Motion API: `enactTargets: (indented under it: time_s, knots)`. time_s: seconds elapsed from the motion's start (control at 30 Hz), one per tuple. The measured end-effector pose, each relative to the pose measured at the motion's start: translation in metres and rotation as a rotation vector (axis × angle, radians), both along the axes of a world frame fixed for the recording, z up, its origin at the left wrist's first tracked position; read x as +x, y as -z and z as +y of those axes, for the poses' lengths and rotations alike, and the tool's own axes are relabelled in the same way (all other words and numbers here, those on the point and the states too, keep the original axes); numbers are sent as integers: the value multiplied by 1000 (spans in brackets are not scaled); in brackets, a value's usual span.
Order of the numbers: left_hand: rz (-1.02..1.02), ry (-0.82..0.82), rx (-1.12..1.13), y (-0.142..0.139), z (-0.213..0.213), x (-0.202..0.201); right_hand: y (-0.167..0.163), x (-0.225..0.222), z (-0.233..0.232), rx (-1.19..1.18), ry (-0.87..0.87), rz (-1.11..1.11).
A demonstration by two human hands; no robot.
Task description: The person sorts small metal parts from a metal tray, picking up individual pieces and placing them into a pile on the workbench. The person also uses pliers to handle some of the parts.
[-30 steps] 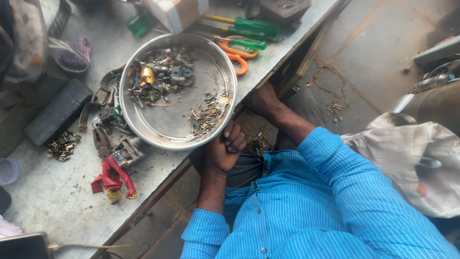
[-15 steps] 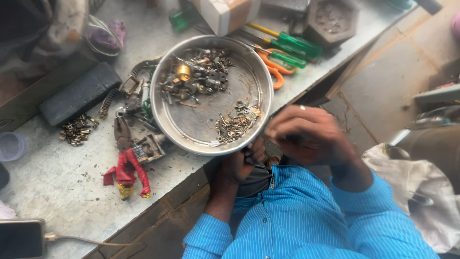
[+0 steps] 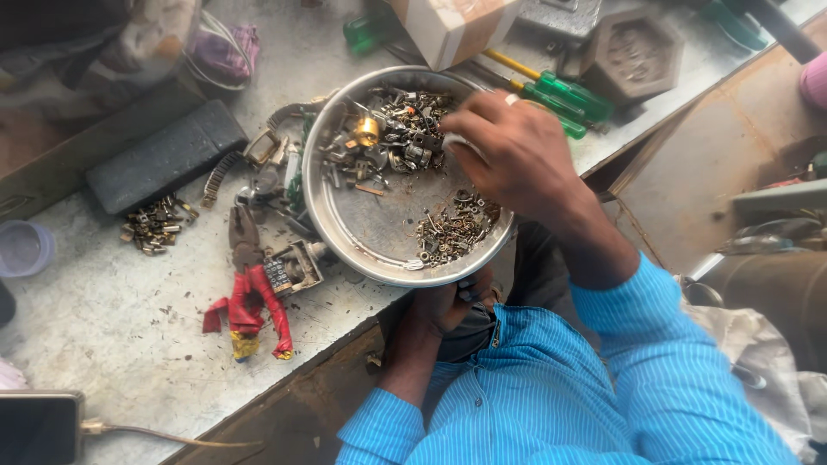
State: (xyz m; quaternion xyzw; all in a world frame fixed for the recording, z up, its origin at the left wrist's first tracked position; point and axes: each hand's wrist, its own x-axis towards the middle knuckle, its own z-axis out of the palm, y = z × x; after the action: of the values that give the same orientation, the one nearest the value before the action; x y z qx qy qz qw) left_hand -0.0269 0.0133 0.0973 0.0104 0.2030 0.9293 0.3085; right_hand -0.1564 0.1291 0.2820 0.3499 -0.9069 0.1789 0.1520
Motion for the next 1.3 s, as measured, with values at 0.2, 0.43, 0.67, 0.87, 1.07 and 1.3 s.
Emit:
enactTargets:
  time_s: [0.2,0.43,0.67,0.87,1.07,1.3]
  knots:
    - [-31,-38,-3,1,-1,1,3,-12,-16,25,-23,56]
    - [-21,-8,29,1,-2,-2,4,-11,-8,-126,-250,203]
    - [-187,-14,-62,-1,0,1,-8,2,4,-305,-281,205]
    - [-199,-18,98,0,9,-4,-7,-3,76,-428,-24,291]
    - [-68,39,91,-2,6,-3,6,-48,209,-658,376,447]
    - [-59,38,52,-1,16,-4,-6,-111,336,-465,812,398]
